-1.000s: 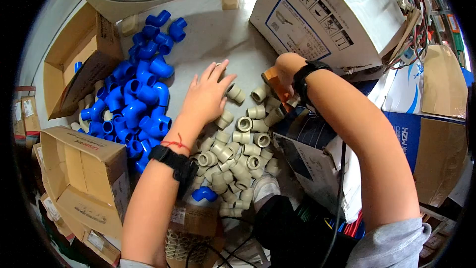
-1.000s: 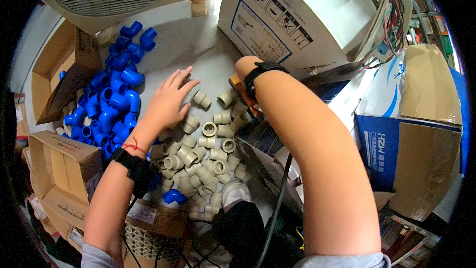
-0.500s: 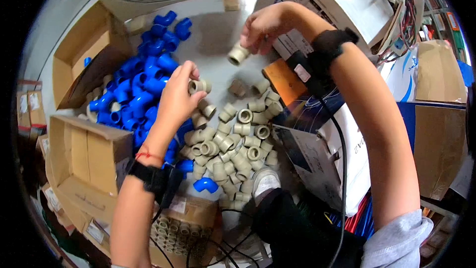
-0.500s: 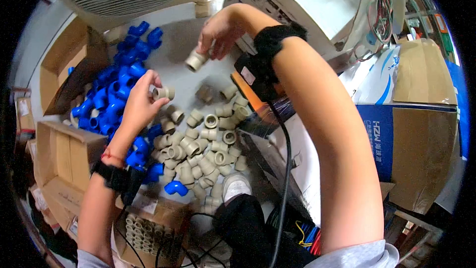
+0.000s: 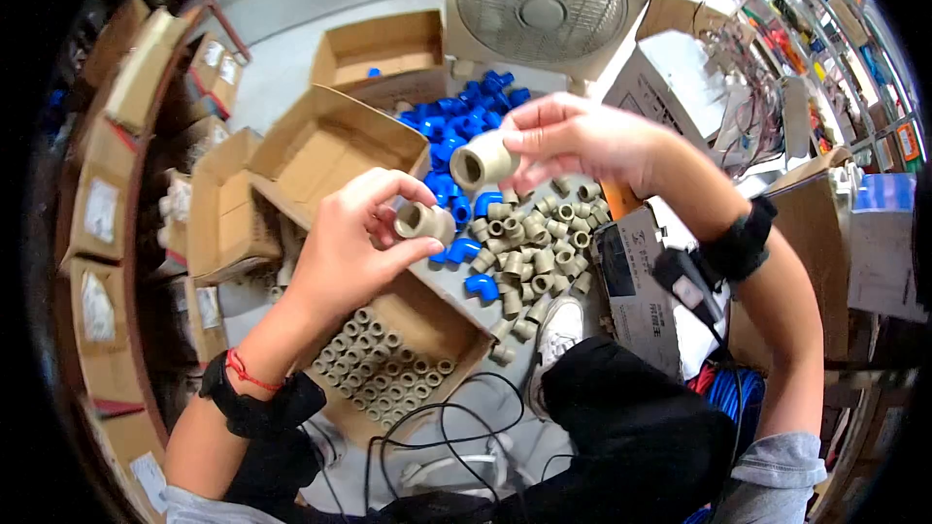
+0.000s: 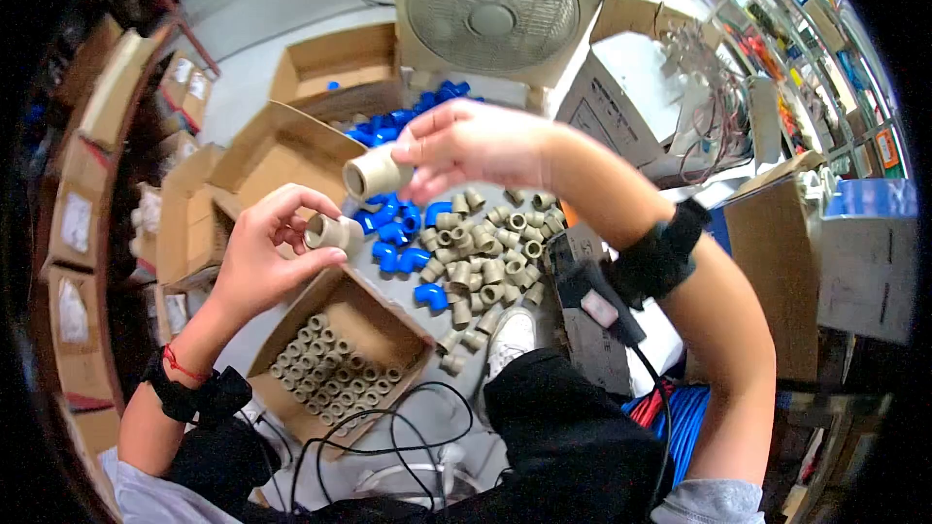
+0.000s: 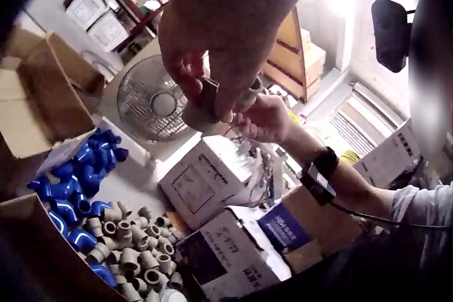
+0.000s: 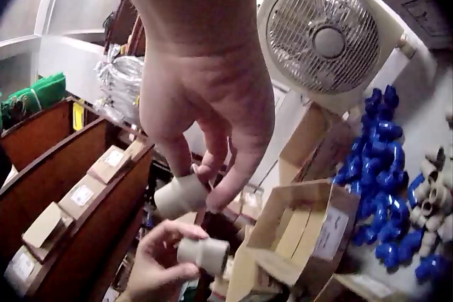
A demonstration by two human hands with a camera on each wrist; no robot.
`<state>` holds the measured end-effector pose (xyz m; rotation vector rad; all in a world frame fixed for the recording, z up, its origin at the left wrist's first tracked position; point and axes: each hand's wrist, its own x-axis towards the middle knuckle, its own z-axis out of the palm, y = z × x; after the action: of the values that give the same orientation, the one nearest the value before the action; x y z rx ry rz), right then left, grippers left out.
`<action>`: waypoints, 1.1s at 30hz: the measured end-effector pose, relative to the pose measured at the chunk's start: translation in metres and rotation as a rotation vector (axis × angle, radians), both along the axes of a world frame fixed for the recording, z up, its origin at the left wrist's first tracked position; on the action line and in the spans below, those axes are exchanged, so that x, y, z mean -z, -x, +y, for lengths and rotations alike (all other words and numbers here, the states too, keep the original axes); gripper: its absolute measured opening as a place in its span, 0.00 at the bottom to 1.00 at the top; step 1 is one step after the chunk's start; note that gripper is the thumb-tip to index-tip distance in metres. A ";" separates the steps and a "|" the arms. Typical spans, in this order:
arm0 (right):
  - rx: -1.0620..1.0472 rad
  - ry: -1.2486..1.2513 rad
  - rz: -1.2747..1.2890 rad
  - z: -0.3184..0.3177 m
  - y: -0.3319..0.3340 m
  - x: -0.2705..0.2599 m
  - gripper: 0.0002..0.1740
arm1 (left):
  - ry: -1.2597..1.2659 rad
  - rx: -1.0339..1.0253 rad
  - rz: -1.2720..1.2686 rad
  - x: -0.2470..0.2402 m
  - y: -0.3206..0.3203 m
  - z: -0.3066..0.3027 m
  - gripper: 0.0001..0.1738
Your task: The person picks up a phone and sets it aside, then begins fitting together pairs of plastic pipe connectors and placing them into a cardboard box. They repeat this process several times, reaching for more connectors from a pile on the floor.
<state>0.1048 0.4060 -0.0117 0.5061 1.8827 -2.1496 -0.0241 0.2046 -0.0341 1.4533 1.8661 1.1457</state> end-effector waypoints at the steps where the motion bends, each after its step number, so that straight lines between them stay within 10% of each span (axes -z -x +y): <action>1: 0.039 0.040 0.018 -0.025 -0.005 -0.011 0.13 | -0.036 -0.008 0.001 -0.020 -0.004 -0.018 0.15; 7: 0.141 0.202 0.147 -0.148 -0.039 -0.064 0.14 | -0.244 -0.058 0.112 -0.090 -0.026 -0.122 0.17; 12: 0.332 0.244 0.241 -0.214 -0.067 -0.096 0.12 | -0.229 -0.102 -0.571 -0.110 -0.054 -0.195 0.17; 19: 0.435 0.096 0.389 -0.260 -0.084 -0.085 0.09 | -0.368 -0.156 -0.539 -0.103 -0.068 -0.228 0.32; 27: 0.305 -0.209 0.536 -0.248 -0.086 -0.060 0.20 | -0.259 -0.173 0.007 -0.072 -0.067 -0.206 0.15; 33: 0.208 -0.412 0.491 -0.258 -0.083 -0.047 0.17 | -0.164 -0.213 0.061 -0.050 -0.064 -0.207 0.31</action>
<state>0.1877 0.1479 0.0357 0.2667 2.6772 -2.1557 0.0397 -0.0022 0.0155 1.4151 2.0498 1.3975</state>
